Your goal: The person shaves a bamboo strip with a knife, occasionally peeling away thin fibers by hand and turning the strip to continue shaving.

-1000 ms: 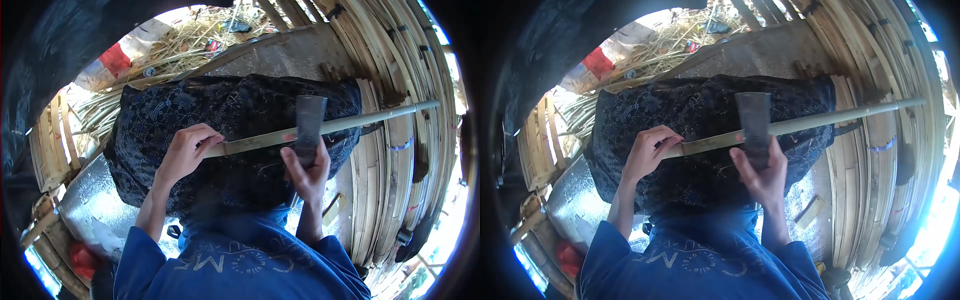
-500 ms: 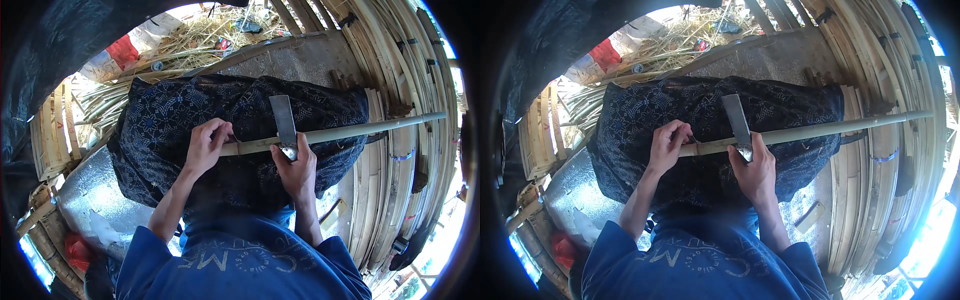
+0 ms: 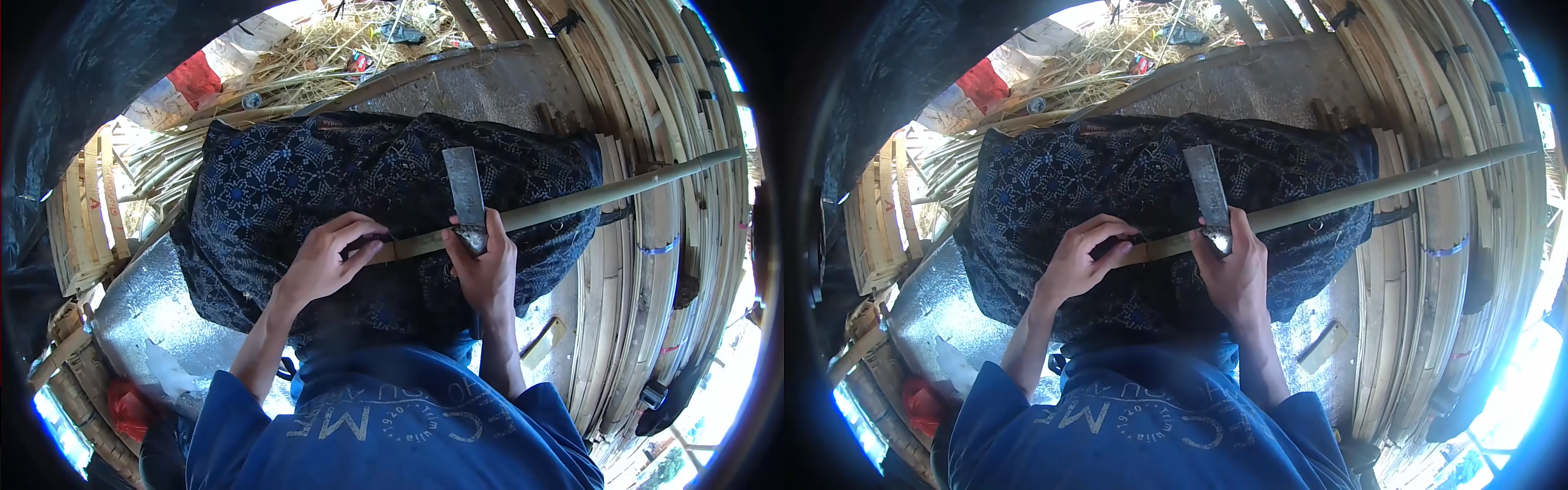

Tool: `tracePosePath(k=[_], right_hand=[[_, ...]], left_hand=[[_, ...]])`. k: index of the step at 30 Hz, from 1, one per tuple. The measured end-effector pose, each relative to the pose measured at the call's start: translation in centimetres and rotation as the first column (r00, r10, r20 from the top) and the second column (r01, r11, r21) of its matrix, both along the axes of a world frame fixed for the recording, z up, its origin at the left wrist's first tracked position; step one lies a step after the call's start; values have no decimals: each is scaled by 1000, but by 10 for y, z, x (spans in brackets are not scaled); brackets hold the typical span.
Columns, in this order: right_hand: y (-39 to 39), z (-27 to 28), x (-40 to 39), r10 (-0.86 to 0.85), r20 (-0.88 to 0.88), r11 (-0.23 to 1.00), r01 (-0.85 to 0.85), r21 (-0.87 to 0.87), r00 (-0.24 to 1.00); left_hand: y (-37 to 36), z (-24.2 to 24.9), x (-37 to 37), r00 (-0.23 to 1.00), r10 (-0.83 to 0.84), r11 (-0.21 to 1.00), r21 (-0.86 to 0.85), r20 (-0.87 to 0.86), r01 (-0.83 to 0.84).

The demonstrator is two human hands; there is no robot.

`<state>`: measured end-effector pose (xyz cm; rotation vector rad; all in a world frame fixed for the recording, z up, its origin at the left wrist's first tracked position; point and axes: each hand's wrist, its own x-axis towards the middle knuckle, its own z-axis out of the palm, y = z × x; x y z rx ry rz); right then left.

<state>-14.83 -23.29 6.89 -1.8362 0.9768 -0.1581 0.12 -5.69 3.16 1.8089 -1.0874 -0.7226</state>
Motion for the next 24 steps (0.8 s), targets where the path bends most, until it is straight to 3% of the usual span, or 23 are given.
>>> tracePosePath(k=[5, 7, 11, 13, 17, 24], right_hand=[[0, 1, -1, 2, 39, 1000, -1, -12, 999], [0, 2, 0, -8, 44, 1000, 8, 1, 999], [0, 4, -1, -16, 20, 1000, 16, 26, 1000], [-1, 4, -1, -14, 8, 999, 14, 34, 1000], [0, 5, 1, -22, 17, 999, 22, 44, 1000], [-2, 5, 0, -20, 4, 998, 20, 62, 1000]], left_hand=[[-2, -6, 0, 994, -12, 998, 57, 105, 6], [-6, -8, 3, 968, -114, 989, 119, 224, 89], [-15, -7, 5, 930, -136, 990, 79, 341, 116], [-18, -8, 4, 870, -110, 991, -10, 481, 132], [-16, -11, 14, 849, -186, 973, -29, 494, 230], [-18, -11, 14, 955, -180, 981, -34, 235, 193]])
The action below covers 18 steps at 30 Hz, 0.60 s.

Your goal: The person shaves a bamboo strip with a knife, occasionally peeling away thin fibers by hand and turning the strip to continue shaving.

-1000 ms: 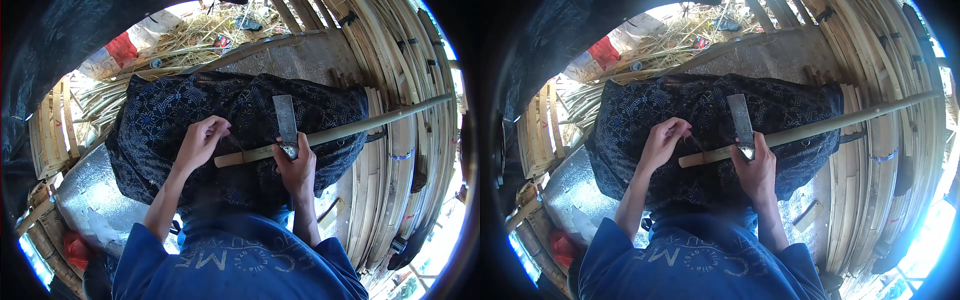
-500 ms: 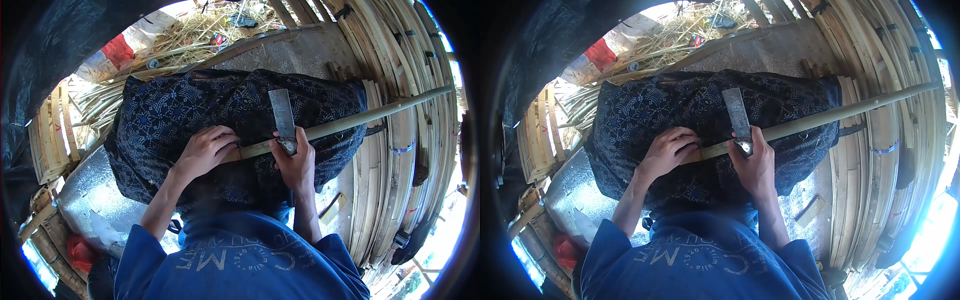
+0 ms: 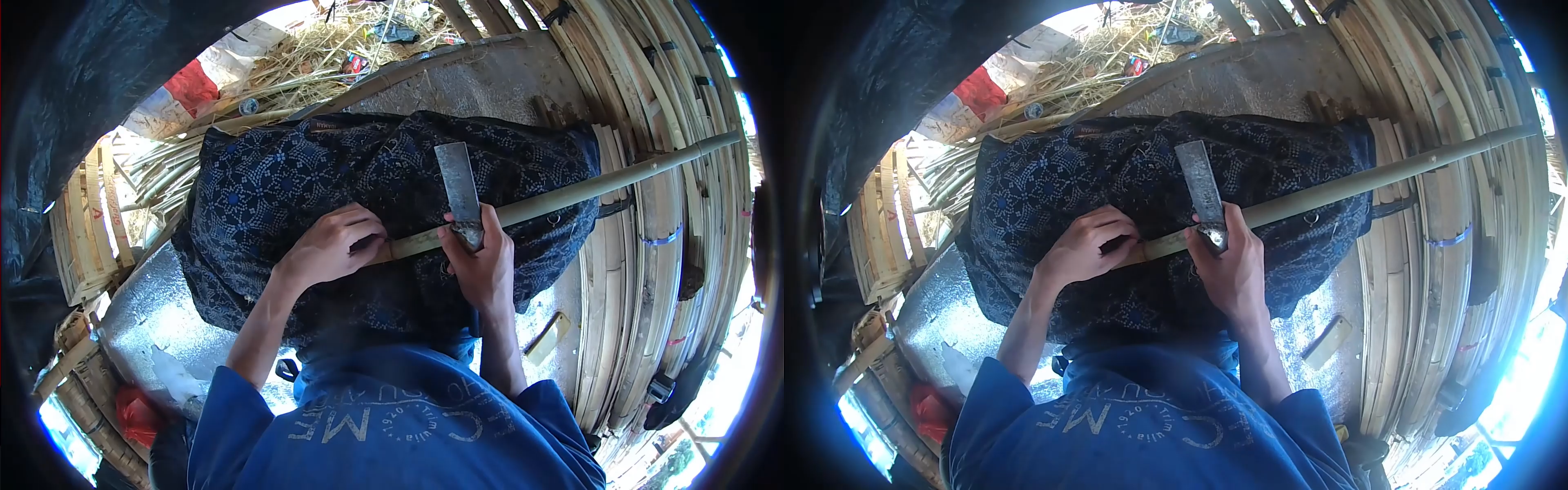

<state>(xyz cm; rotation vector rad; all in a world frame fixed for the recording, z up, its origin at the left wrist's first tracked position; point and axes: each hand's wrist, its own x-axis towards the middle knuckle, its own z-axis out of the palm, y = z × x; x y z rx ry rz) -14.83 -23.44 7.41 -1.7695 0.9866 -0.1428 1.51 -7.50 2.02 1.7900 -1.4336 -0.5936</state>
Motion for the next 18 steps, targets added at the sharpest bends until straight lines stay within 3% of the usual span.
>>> tracePosePath(k=[11, 13, 17, 18], right_hand=[[0, -2, 0, 31, -5, 1000, -31, -3, 1000], [-1, -7, 0, 77, -18, 994, -78, -77, 997], [-1, -10, -1, 87, -12, 991, -87, -101, 996], [-1, -9, -2, 80, -21, 992, -81, -98, 997]], left_hand=[[-11, -9, -2, 999, 13, 999, 54, -38, -11], [-15, -14, -6, 985, 162, 984, 83, -57, -157], [-15, -22, -10, 953, 252, 964, 127, -169, -232], [-16, -20, -8, 845, 439, 887, 297, -307, -353]])
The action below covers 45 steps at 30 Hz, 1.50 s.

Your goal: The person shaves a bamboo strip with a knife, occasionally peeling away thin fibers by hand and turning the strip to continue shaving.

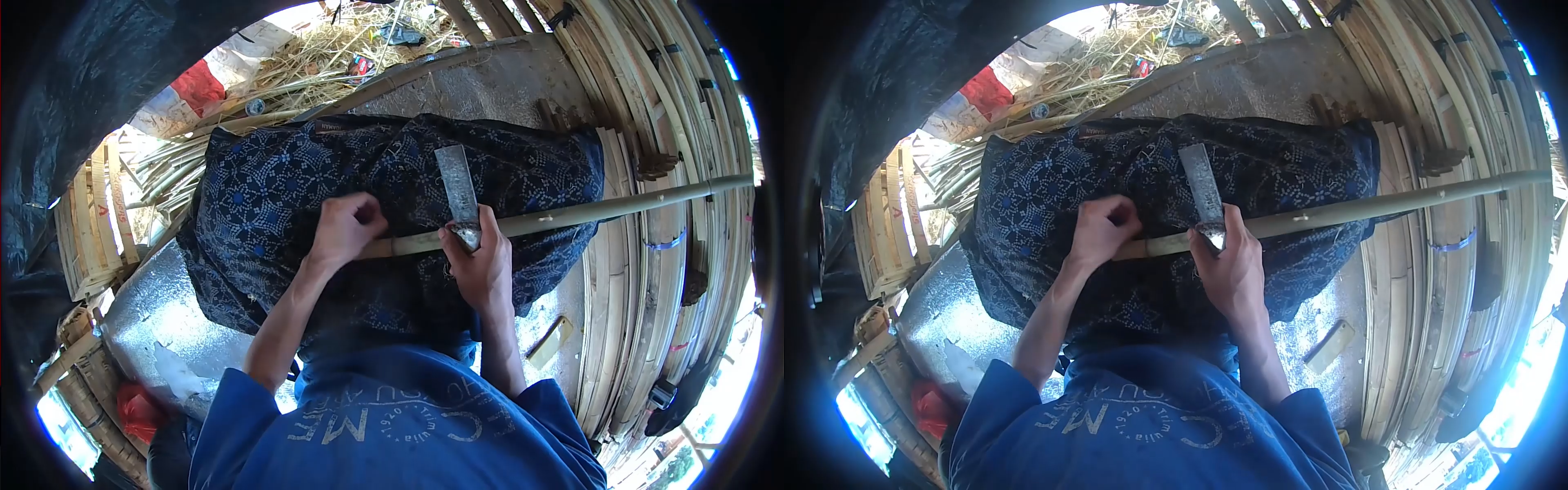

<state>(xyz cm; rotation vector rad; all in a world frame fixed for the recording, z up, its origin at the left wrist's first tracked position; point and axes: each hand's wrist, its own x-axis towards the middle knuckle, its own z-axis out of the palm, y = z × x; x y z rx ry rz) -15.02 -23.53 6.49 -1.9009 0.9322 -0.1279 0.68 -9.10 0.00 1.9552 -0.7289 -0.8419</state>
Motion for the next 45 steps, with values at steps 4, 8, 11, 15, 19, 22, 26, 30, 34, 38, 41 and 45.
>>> tracePosePath(k=[4, 8, 11, 15, 19, 22, 26, 30, 34, 38, 41, 45], right_hand=[[0, 12, 1, -48, -57, 992, 54, 114, 997], [-2, 3, -3, -40, 3, 997, 39, 62, 999], [0, 2, -2, -37, 6, 996, 37, 79, 999], [-2, 12, 1, -54, -9, 989, 55, 138, 998], [-2, 17, -7, -72, 54, 973, 58, 221, 996], [-1, 30, -13, -167, 164, 949, 114, 293, 972], [-13, 50, -34, -196, 185, 966, 157, 205, 963], [-36, 55, -58, -433, 299, 900, 427, 88, 850], [-62, 48, -78, -489, 299, 845, 529, -70, 820], [-68, 46, -89, -636, 292, 749, 663, 12, 714], [-68, 39, -101, -588, 151, 806, 591, 24, 795], [-64, 38, -101, -561, 58, 828, 560, 24, 826]], left_hand=[[3, -9, 3, 971, 239, 964, -122, 5, -237], [7, 16, -1, 945, 227, 966, -177, 235, -188], [20, 29, -16, 981, 1, 994, -110, 195, 20], [26, 29, -17, 967, -251, 968, -1, 50, 251], [25, 40, -9, 955, -293, 956, -33, -42, 292], [29, 46, -7, 968, -247, 957, -144, 47, 251], [43, 55, -2, 844, -216, 938, -137, 491, 320], [65, 51, 2, 741, -159, 943, -122, 652, 310], [70, 38, 0, 734, -130, 934, -166, 667, 316], [60, 44, -7, 839, -160, 963, -106, 520, 249], [39, 52, -9, 821, -213, 953, -73, 530, 294], [36, 40, -6, 857, -303, 949, 51, 417, 311]])
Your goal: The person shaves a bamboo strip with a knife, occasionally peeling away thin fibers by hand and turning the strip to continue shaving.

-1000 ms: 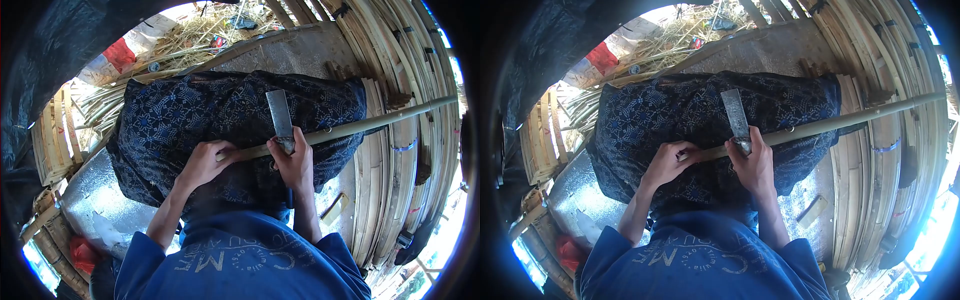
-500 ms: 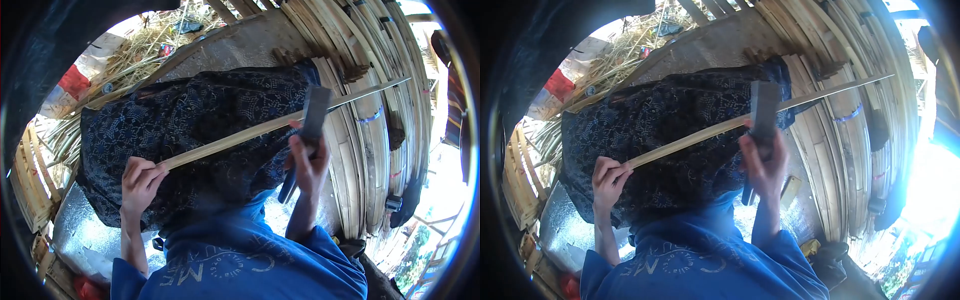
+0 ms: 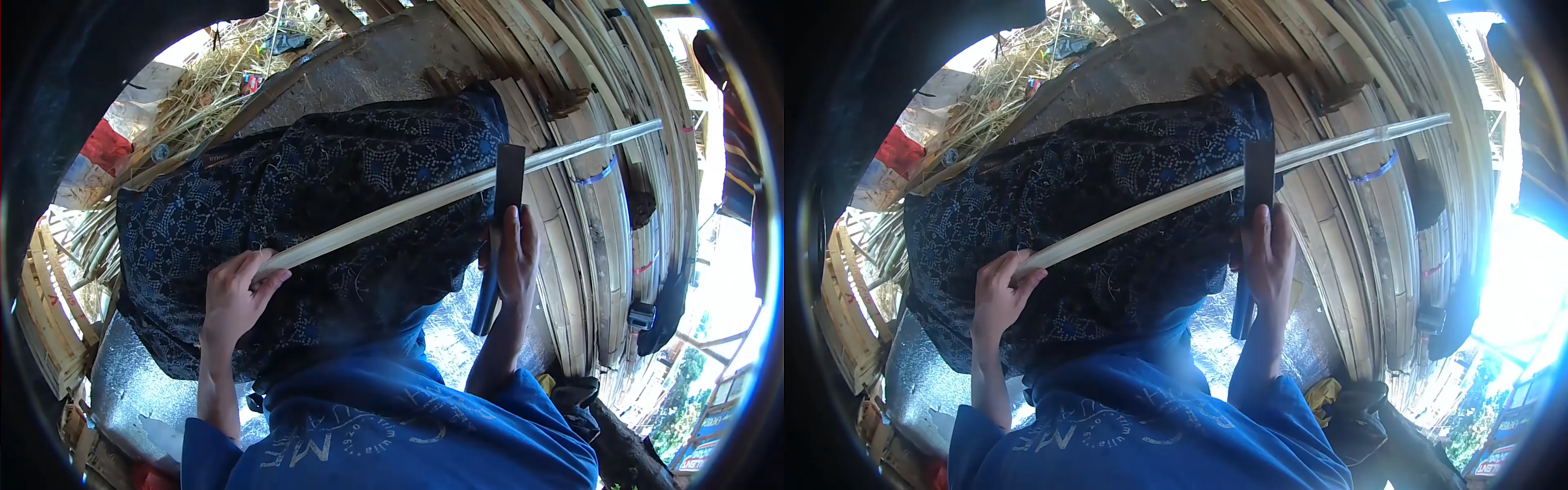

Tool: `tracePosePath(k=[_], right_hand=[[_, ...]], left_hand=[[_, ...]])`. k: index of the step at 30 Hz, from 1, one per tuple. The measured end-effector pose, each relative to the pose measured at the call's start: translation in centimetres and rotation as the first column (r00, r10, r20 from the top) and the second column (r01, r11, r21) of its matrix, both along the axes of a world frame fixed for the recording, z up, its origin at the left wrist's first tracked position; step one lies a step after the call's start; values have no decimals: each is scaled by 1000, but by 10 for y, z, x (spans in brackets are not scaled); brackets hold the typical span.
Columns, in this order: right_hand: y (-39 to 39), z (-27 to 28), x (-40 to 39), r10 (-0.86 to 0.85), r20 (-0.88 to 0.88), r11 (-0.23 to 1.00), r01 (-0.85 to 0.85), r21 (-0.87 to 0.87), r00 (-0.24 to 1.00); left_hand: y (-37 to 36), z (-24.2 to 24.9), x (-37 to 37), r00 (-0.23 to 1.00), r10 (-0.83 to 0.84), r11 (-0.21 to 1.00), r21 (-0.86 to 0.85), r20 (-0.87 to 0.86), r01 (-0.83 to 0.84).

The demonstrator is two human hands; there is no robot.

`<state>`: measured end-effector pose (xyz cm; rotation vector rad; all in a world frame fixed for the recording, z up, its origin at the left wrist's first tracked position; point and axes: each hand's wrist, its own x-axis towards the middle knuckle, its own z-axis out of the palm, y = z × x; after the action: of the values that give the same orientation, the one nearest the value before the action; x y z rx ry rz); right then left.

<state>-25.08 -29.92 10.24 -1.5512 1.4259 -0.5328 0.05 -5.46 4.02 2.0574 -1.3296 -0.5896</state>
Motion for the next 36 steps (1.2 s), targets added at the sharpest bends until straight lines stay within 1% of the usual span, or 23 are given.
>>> tracePosePath(k=[2, 4, 6, 7, 9, 10, 12, 13, 15, 17, 19, 21, 22, 23, 25, 26, 27, 29, 31, 33, 34, 35, 36], right_hand=[[2, -1, -1, 16, -59, 1000, -16, -5, 998], [2, 0, -4, 17, -41, 1000, -17, 11, 999], [2, 2, -5, 17, -18, 999, -17, 32, 1000], [2, 4, -4, 25, -16, 999, -24, 39, 1000], [2, 4, -6, 29, -12, 998, -29, 50, 999], [1, 4, -7, 28, -11, 997, -27, 73, 1000], [0, 3, -7, 31, -8, 995, -30, 97, 999], [1, 3, -7, 18, -1, 995, -18, 100, 1000], [1, 3, -5, 12, 5, 995, -13, 100, 1000], [2, 3, -5, 26, 34, 996, -29, 82, 999], [2, 5, -6, 32, 28, 997, -34, 73, 999], [3, 8, -8, 34, 22, 997, -35, 64, 999], [3, 10, -9, 29, 26, 998, -30, 57, 999], [4, 11, -9, 22, 31, 998, -23, 51, 999], [5, 12, -12, 0, 12, 999, -1, 50, 1000], [5, 11, -14, -6, 19, 999, 5, 52, 1000], [4, 11, -15, -13, 27, 998, 11, 55, 1000], [3, 10, -18, -6, 33, 998, 4, 59, 999], [1, 7, -20, -46, 44, 995, 42, 94, 998], [-5, 1, -23, -48, 29, 994, 45, 96, 998], [-8, -1, -23, -37, 11, 995, 36, 95, 999], [-11, -3, -22, -43, 11, 995, 42, 94, 999], [-14, -3, -21, -37, 9, 998, 36, 53, 999]], left_hand=[[3, 1, 5, 1000, 0, 1000, -25, -2, -1], [11, 4, 14, 1000, -2, 999, -49, -3, 2], [30, 11, 28, 996, 71, 996, 55, -54, -68], [43, 11, 38, 996, 67, 996, 59, -52, -64], [68, 12, 56, 997, 81, 980, 182, 4, -81], [70, 19, 61, 997, 80, 980, 184, 7, -80], [75, 34, 69, 992, 45, 953, 293, 121, -79], [69, 36, 66, 991, 50, 952, 293, 123, -84], [40, 42, 52, 942, 89, 993, 39, 324, -108], [8, 45, 35, 945, 21, 1000, -12, 327, -18], [-30, 46, 8, 963, -13, 995, -94, 268, 40], [-64, 43, -13, 960, -38, 983, -160, 277, 85], [-78, 39, -18, 946, -44, 966, -227, 320, 122], [-83, 32, -19, 947, -44, 965, -233, 319, 123], [-92, 23, -21, 980, -116, 993, -16, 160, 120], [-90, 21, -17, 983, -116, 989, -71, 145, 127], [-83, 19, -11, 982, -122, 988, -75, 146, 134], [-58, 16, 1, 990, -70, 991, -105, 119, 83], [-27, 18, 20, 985, -61, 995, -65, 162, 72], [6, 14, 33, 993, -1, 1000, -20, 117, 3], [20, 13, 37, 993, -10, 1000, -19, 119, 12], [33, 10, 40, 989, 13, 999, 43, 146, -20], [42, 7, 42, 984, 36, 993, 102, 175, -54]])
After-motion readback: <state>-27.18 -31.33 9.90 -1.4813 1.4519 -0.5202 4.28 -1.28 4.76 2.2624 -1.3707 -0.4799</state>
